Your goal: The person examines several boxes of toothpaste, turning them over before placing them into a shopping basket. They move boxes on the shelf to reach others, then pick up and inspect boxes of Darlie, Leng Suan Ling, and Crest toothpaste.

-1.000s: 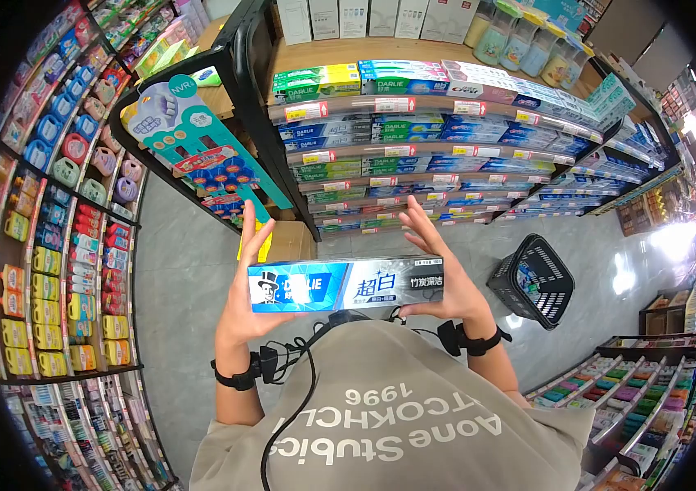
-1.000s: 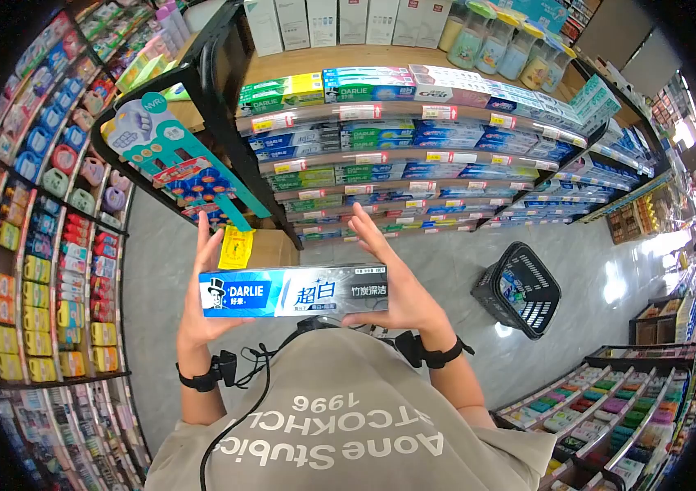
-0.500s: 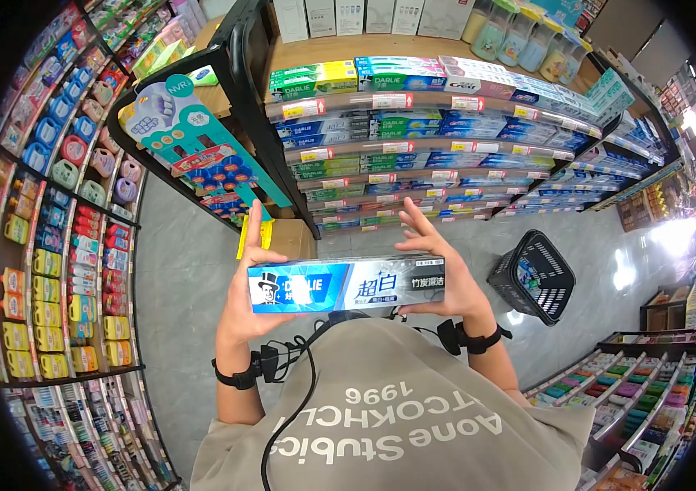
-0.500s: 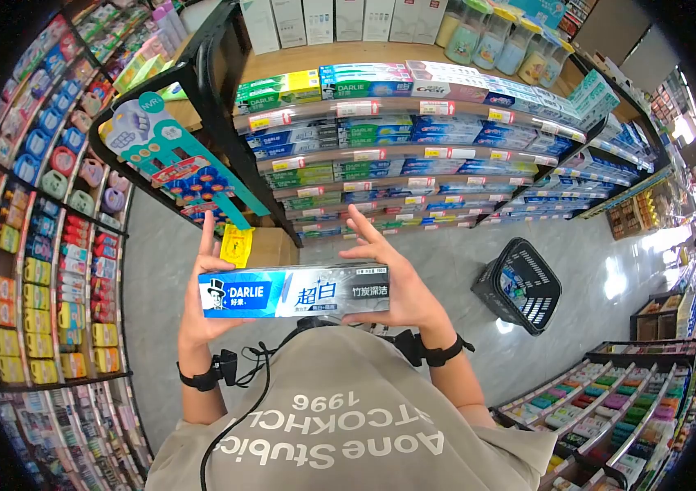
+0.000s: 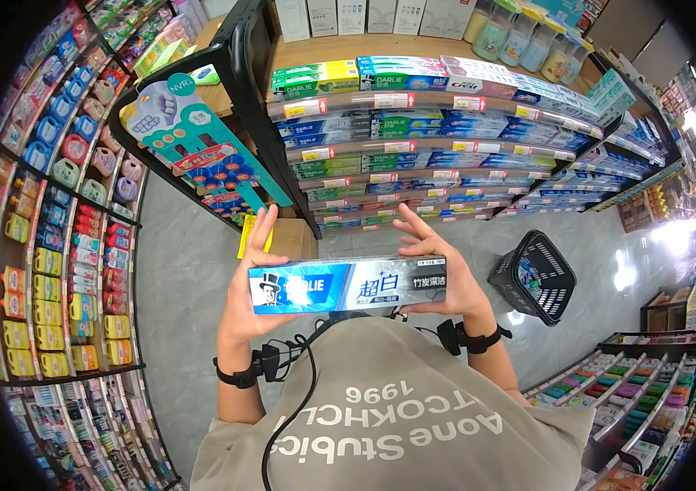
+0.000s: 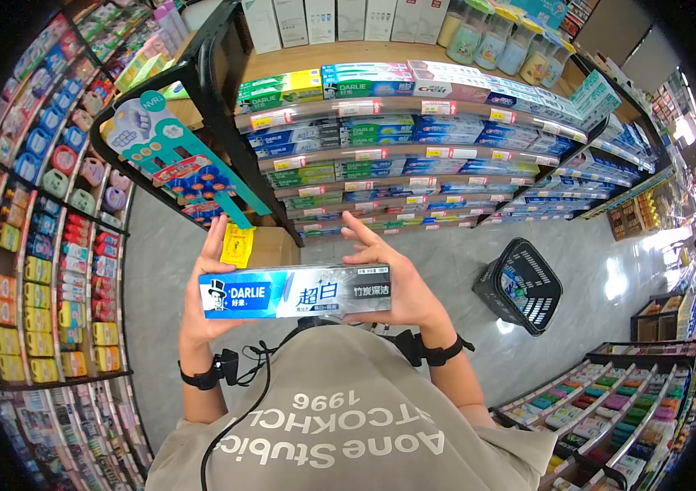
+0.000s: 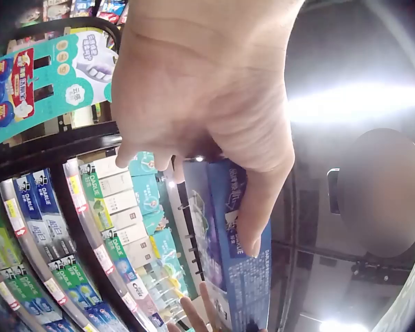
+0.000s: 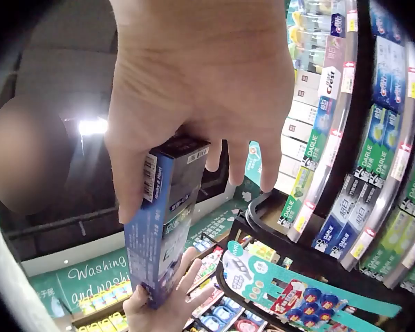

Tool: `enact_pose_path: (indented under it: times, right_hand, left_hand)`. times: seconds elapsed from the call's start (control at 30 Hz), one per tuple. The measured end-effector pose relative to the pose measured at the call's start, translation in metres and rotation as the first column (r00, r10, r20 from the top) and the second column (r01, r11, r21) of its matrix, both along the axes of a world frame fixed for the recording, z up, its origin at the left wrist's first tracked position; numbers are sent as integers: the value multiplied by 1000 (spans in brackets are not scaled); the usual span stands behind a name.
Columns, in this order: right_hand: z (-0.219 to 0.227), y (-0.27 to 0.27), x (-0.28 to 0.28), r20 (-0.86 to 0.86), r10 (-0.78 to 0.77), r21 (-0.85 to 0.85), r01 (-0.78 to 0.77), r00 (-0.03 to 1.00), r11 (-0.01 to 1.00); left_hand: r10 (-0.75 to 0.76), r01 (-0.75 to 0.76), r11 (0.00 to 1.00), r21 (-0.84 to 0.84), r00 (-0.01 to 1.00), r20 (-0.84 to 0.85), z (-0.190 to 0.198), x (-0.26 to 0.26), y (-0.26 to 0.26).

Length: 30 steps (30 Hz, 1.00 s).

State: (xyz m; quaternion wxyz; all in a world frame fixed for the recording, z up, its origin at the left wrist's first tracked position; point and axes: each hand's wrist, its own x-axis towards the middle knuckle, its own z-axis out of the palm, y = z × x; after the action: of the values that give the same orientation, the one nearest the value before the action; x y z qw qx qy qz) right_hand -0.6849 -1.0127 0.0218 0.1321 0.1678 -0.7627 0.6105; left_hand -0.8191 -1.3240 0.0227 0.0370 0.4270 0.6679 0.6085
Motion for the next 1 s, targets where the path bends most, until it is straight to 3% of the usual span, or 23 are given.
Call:
enact_pose_path:
  times: [1.0]
  right_hand:
    - [4, -7, -12, -35, -65, -25, 64, 997, 998]
  left_hand:
    - [134, -138, 990, -24, 984, -121, 1, -7, -6]
